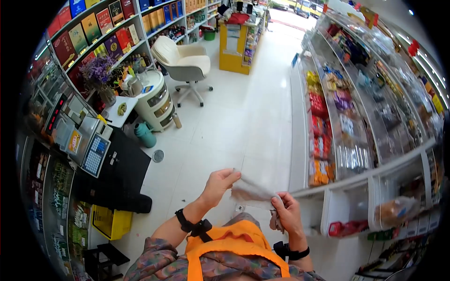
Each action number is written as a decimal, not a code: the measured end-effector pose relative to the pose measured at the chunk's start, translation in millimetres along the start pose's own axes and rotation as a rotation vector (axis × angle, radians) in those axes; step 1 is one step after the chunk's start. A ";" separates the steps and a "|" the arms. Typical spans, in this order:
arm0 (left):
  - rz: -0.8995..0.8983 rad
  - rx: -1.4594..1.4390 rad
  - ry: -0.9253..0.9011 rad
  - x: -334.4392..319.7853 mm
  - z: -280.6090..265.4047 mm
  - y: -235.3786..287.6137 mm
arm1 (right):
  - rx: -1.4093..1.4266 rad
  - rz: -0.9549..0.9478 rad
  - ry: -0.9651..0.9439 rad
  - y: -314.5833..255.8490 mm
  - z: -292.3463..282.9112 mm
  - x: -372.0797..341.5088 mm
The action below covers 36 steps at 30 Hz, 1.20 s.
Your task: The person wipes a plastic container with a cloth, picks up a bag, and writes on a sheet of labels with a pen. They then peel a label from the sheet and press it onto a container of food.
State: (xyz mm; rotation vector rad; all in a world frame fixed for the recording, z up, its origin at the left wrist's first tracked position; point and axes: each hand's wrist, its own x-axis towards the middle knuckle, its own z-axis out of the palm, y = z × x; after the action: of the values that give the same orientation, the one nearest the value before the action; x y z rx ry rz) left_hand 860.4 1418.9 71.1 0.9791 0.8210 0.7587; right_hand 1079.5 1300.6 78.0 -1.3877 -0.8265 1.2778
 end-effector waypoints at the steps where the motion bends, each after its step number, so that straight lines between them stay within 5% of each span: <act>1: -0.022 -0.003 -0.007 22.7 -7.4 4.5 | 0.038 0.010 0.009 -9.1 3.0 27.8; 8: 0.046 -0.153 -0.052 173.7 -16.7 86.2 | 0.128 -0.046 -0.127 -90.0 4.0 213.4; 14: 0.083 0.075 -0.259 303.6 -35.1 131.3 | -0.002 -0.016 -0.358 -144.5 25.7 371.9; 20: 0.137 0.152 -0.091 470.0 -90.8 161.7 | -0.068 -0.120 -0.536 -179.9 44.7 549.1; 36: 0.380 0.054 -0.113 909.3 -193.2 364.5 | 0.004 -0.211 -0.161 -309.9 51.3 985.1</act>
State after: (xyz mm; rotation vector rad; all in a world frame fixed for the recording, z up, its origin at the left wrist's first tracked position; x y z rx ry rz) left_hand 1068.9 2394.1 121.4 1.2339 0.5644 0.9985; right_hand 1271.2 2315.6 124.7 -1.1705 -1.0504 1.2364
